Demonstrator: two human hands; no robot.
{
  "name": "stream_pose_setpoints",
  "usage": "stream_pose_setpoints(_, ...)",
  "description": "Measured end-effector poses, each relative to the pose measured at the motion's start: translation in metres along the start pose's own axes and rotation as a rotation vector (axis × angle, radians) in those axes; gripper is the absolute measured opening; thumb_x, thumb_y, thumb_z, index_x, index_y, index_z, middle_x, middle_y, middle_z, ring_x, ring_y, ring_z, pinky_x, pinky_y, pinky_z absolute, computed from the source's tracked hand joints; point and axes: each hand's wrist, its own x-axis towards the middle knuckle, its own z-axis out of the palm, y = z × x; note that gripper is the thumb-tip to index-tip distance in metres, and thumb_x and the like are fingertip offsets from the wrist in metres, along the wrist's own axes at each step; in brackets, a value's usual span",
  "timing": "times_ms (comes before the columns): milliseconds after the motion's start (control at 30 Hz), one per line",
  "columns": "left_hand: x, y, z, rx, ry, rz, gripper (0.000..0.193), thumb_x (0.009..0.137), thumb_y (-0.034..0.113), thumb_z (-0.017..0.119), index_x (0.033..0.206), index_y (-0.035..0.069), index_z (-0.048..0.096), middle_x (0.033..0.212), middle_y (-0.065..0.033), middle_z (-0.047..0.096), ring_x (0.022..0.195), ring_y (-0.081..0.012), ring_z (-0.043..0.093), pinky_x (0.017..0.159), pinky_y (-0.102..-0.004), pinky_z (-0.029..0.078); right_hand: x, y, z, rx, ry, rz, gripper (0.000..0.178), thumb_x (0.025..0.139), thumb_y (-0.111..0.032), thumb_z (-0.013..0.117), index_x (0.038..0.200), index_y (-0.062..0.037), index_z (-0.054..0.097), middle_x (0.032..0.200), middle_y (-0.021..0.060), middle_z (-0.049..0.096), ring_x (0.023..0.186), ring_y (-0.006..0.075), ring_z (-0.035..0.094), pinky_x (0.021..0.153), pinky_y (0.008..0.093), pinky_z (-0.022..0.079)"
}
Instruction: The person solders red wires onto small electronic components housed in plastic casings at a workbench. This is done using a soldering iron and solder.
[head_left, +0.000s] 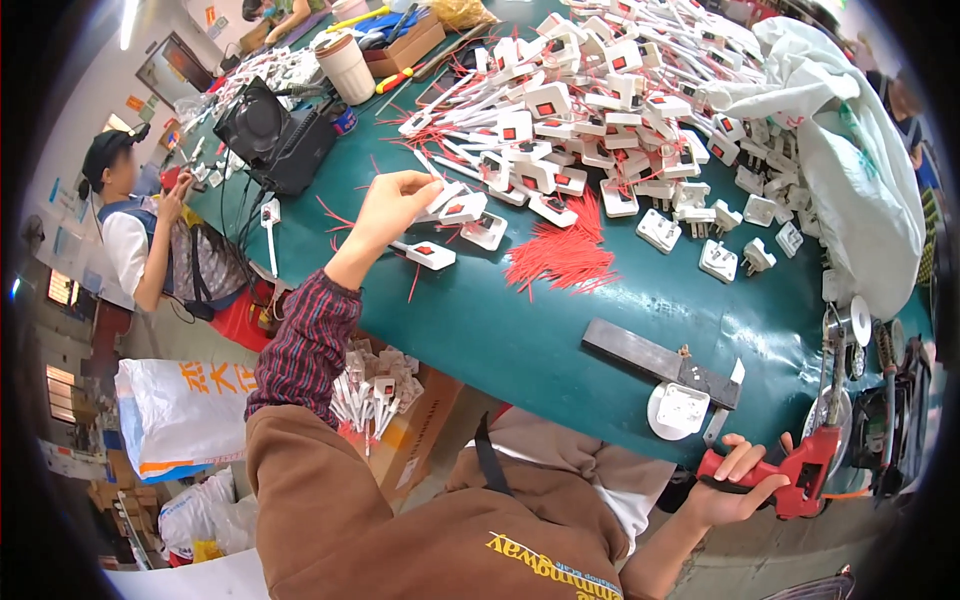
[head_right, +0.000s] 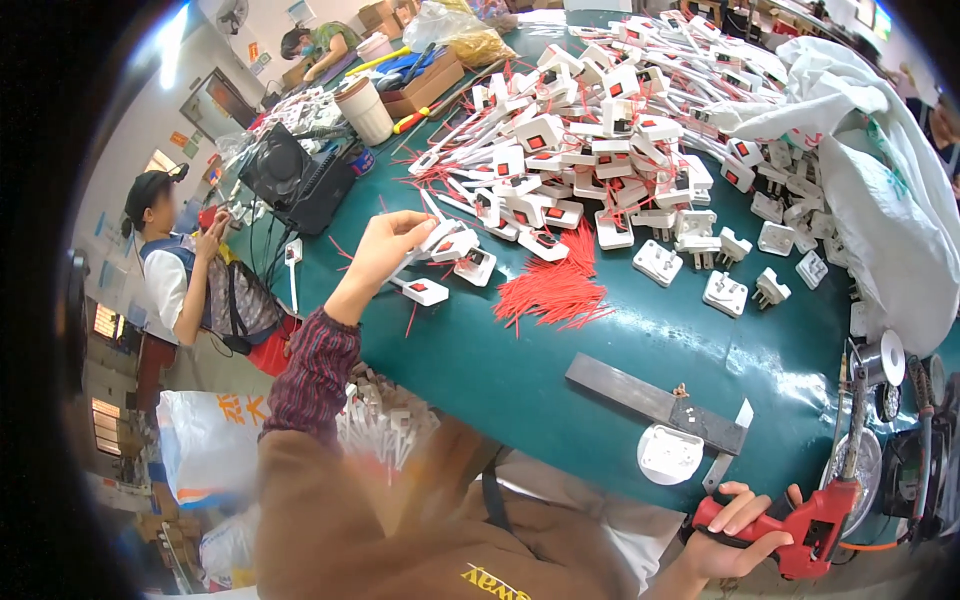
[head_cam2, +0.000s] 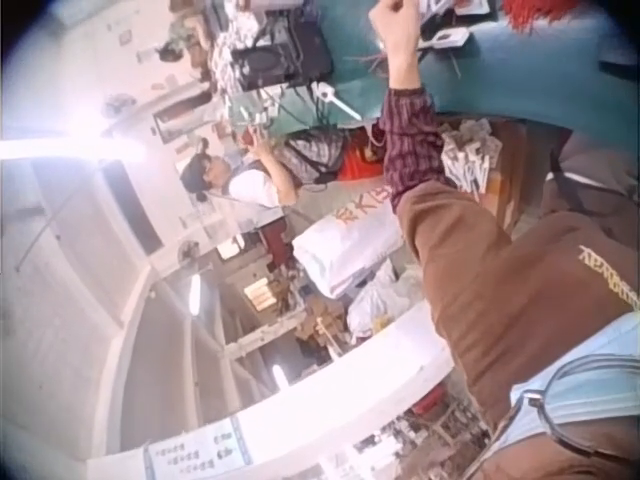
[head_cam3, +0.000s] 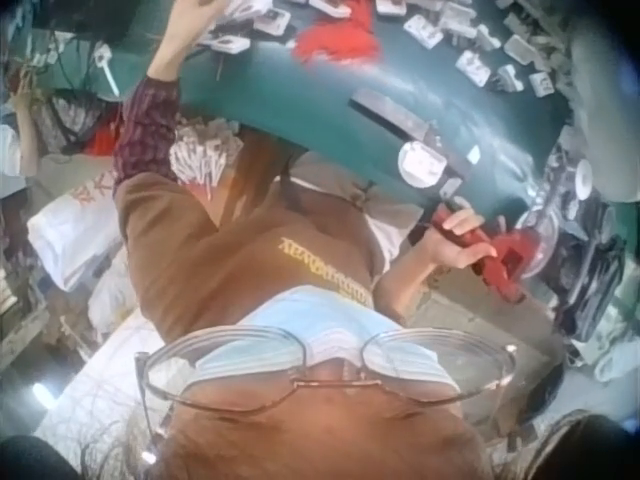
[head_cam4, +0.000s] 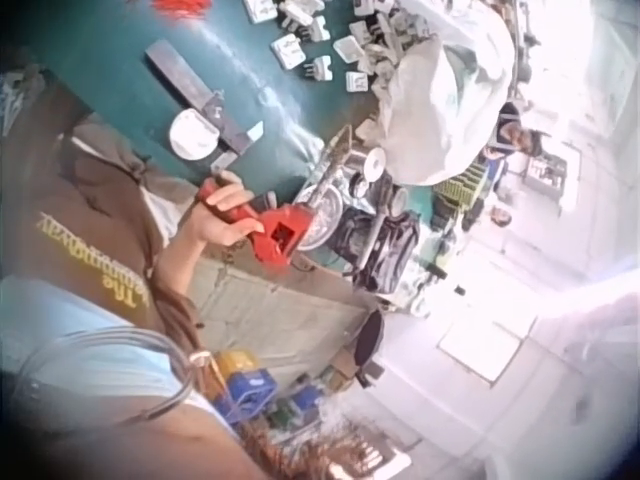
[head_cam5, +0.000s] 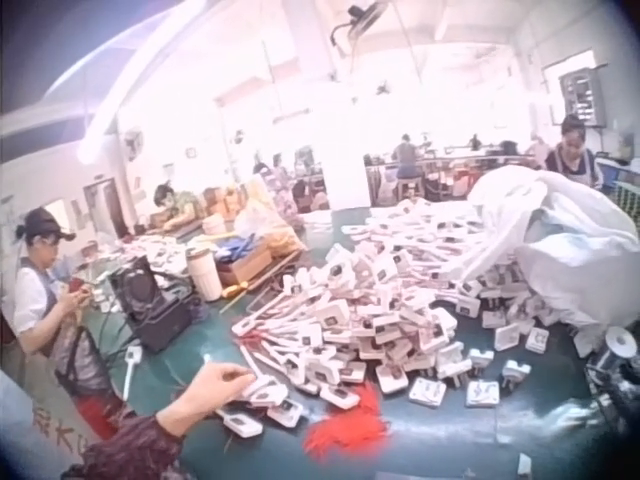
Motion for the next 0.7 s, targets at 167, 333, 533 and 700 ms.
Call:
stream_pose_setpoints(167,0.013,0.006,0.006,-0.121,-0.044,-0.147,0.019,0.084,0.013,0.065,0.096,-0.001,0.065,0.085,-0.0042,0.066,0.074,-0.0066,0.057,0.067,-0.0213,0.042,-0.001,0.002,-0.004,0.035,-0.091,-0.023,0.052,0.099,-0.044,0.034,0.127,0.0004,0.033,0.053,-0.0031,0.033,0.044,0.0063,0.033,0.071,0.0329,0.043)
stream_pose_setpoints(333,0.016,0.002,0.000,-0.031,-0.054,-0.094,0.019,0.080,0.015,0.068,0.090,-0.001,0.067,0.083,-0.0051,0.067,0.075,-0.0098,0.058,0.070,-0.0247,0.046,0.000,0.003,-0.009,0.075,-0.123,-0.021,0.052,0.099,-0.043,0.035,0.127,0.0006,0.034,0.053,-0.0029,0.034,0.044,0.0066,0.034,0.070,0.0330,0.043)
stream_pose_setpoints(533,0.006,0.014,-0.001,-0.399,0.463,0.197,0.014,0.093,0.014,0.050,0.093,0.001,0.055,0.088,-0.0139,0.065,0.072,-0.0198,0.064,0.059,-0.0305,0.053,0.001,0.000,-0.009,0.070,-0.081,-0.042,0.058,0.097,-0.049,0.035,0.127,0.0007,0.033,0.051,-0.0020,0.035,0.041,0.0082,0.035,0.065,0.0346,0.045)
stream_pose_setpoints(700,-0.093,0.095,-0.030,-0.527,0.135,0.347,0.020,0.093,0.014,0.048,0.100,-0.002,0.057,0.093,-0.0140,0.066,0.073,-0.0193,0.064,0.058,-0.0263,0.050,0.006,0.004,-0.013,0.162,-0.143,0.045,0.061,0.095,-0.051,0.038,0.128,0.0003,0.033,0.052,0.0002,0.040,0.040,0.0120,0.040,0.062,0.0380,0.048)
